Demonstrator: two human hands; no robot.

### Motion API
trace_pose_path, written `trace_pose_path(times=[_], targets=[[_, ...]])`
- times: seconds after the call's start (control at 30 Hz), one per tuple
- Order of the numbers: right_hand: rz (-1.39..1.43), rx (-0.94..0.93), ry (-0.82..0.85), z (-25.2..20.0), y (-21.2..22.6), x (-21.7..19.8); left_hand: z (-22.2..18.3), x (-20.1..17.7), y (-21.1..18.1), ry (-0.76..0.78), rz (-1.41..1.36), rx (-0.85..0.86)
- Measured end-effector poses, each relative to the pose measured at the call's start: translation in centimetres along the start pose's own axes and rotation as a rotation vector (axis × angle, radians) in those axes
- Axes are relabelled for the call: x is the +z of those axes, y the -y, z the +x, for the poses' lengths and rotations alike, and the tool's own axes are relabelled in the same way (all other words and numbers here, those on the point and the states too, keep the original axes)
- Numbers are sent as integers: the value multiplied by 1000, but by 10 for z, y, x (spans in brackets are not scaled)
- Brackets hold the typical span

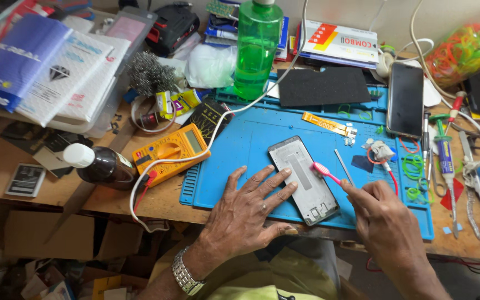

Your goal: The person cleans the interior of a smartphone chassis with a toothbrush, uses tweezers to manipulate small internal components, and then picks up and examines a new replacement screen assembly next to the disassembled phone.

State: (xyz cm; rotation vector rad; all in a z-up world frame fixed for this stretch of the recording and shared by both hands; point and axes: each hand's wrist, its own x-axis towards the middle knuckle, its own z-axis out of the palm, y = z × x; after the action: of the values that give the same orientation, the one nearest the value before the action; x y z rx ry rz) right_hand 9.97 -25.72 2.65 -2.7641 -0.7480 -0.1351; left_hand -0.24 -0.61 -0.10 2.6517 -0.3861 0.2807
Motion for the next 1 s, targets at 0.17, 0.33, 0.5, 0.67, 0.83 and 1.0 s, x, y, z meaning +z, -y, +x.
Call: trace_pose_path(times=[0.17,0.33,0.5,0.67,0.83,1.0], targets=[[7,-38,-52,38,9,17,3,-6,-3,6,18,-1],[-27,-46,-28,41,6,27,-2,-3,-4,15,39,-12],[-34,74,113,-39,-23,-7,1,-1,-1,14,11,-7],[24,176,27,-81,-29,-28,0,-4,0,-41,-72,-16],[-55,92,66,-33,22,6,-4,-12,6,-426,-756,-195],[-60,90,204,6,48,20,-3,-5,7,-498,-1398,-380]])
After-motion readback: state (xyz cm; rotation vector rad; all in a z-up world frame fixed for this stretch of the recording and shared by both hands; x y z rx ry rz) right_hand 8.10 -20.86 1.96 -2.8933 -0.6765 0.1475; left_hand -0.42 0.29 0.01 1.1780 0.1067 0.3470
